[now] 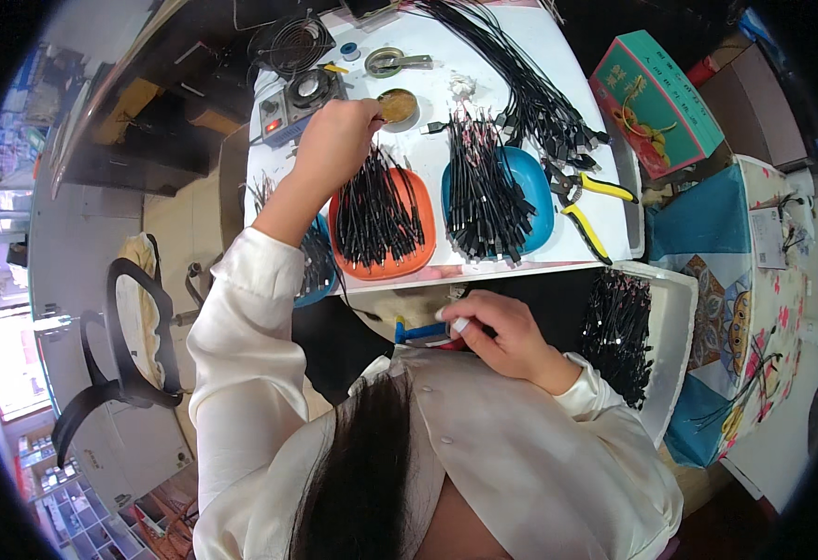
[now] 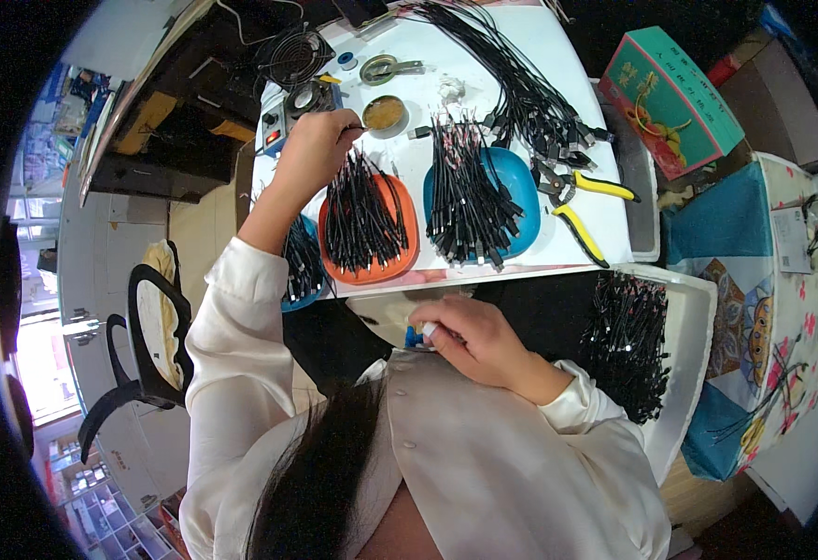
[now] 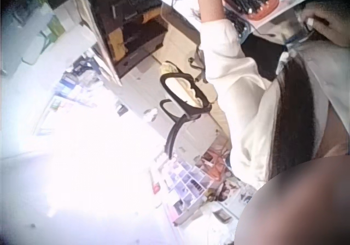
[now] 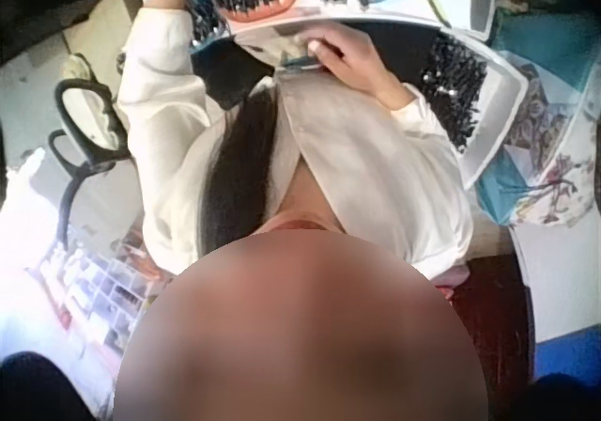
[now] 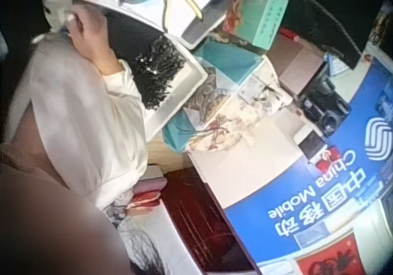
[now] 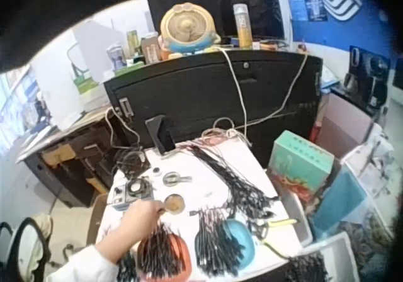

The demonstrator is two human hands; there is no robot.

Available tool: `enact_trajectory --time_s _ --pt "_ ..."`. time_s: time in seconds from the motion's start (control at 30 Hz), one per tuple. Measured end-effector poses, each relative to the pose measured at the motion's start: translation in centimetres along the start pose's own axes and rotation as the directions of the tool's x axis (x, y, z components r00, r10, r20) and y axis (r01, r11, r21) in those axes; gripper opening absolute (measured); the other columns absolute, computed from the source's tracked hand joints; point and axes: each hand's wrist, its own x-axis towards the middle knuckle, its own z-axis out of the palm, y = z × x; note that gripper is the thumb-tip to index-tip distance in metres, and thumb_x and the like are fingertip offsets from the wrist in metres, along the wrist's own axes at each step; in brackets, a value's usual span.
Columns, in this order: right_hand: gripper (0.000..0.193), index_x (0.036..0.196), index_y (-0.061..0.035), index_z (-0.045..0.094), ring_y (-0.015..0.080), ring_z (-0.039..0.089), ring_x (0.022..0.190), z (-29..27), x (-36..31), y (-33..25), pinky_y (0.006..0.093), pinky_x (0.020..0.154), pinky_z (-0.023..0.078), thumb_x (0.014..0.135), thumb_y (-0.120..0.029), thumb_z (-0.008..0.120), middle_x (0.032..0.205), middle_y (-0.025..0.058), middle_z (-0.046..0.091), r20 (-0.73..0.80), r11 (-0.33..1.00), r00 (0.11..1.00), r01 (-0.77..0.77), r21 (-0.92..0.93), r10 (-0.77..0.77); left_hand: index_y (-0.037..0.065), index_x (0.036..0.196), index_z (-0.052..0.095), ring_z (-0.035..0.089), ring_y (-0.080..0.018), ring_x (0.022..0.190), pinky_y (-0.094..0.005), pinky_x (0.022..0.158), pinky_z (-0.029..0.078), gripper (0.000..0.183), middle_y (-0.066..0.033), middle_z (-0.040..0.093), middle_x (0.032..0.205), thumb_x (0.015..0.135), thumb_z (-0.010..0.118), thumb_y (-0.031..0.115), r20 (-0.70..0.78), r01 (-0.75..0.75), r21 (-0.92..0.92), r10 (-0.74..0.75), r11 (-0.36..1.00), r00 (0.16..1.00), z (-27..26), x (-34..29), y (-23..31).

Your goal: The person repeatedly picks up black cables and small white connectors from trays on a table, inserts the connector into the cable end, and places the assembled unit into a white bin. The process is repeated continuously throughout the clip.

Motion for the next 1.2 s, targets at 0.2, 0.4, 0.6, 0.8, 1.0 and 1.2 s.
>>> enact_trajectory --time_s 0.2,0.4,0.6,0.8,1.0,1.2 --pt "0.018 0.101 -0.0065 0.062 0.0279 0.063 0.079 -1.2 -0.1 1.5 0.0357 0.071 0.049 0.083 -0.003 0.06 0.089 0.0099 0.064 -0.027 1.0 1.0 -0.006 0.006 0.006 0.002 0.084 0.066 0.063 -0.0387 0.073 -0.0464 0.067 0.05 0.01 -0.0206 0.064 0.075 0.081 0.06 0.01 0.091 -0.006 0.22 -0.014 0.976 0.996 3.1 1.4 -2.2" --pt "0.019 0.101 -0.007 0.061 0.0288 0.063 0.082 -1.8 0.1 2.4 0.0373 0.073 0.049 0.083 -0.004 0.059 0.089 0.0106 0.064 0.045 1.0 0.999 -0.013 0.015 0.012 0.005 0.09 0.068 0.063 -0.0381 0.076 -0.0457 0.068 0.05 0.012 -0.0187 0.065 0.08 0.083 0.06 0.011 0.16 -0.041 0.308 -0.009 0.951 0.987 3.5 2.2 -3.1" --pt "0.018 0.098 -0.0062 0.064 0.0247 0.061 0.072 -1.4 0.3 3.0 0.0334 0.067 0.048 0.081 -0.001 0.059 0.081 0.0087 0.061 -0.004 0.999 1.0 0.014 0.034 -0.014 0.005 0.089 0.069 0.064 -0.0373 0.076 -0.045 0.068 0.051 0.011 -0.0181 0.066 0.079 0.082 0.061 0.009 0.191 -0.026 0.304 -0.034 0.952 0.981 3.7 2.4 -3.4" --pt "0.017 0.101 -0.0069 0.061 0.0305 0.063 0.084 -1.4 0.0 3.3 0.039 0.075 0.049 0.085 -0.007 0.057 0.09 0.0119 0.065 0.086 0.999 0.995 -0.052 -0.003 0.052 0.004 0.087 0.069 0.064 -0.0375 0.079 -0.0445 0.071 0.051 0.012 -0.0206 0.065 0.079 0.079 0.06 0.006 0.211 0.026 0.212 -0.072 0.977 0.975 3.5 2.8 -3.6" --pt "0.017 0.099 -0.0046 0.063 0.0279 0.062 0.077 -0.8 0.0 3.3 0.0351 0.07 0.05 0.083 -0.002 0.058 0.088 0.0109 0.065 -0.044 0.999 0.999 -0.013 -0.049 0.011 0.003 0.087 0.069 0.064 -0.0364 0.076 -0.0435 0.069 0.05 0.011 -0.0189 0.065 0.077 0.08 0.064 0.011 0.209 0.013 0.273 -0.073 0.962 0.975 3.4 2.9 -3.3" --pt "0.016 0.099 -0.0051 0.063 0.0296 0.063 0.079 -0.9 -0.1 3.3 0.0366 0.072 0.05 0.083 -0.003 0.059 0.088 0.0116 0.065 -0.077 0.988 0.996 -0.051 -0.144 0.04 0.005 0.085 0.068 0.064 -0.0366 0.076 -0.0444 0.069 0.05 0.011 -0.0184 0.065 0.078 0.082 0.061 0.012 0.133 0.003 0.272 -0.04 0.962 0.99 2.3 2.0 -3.4"
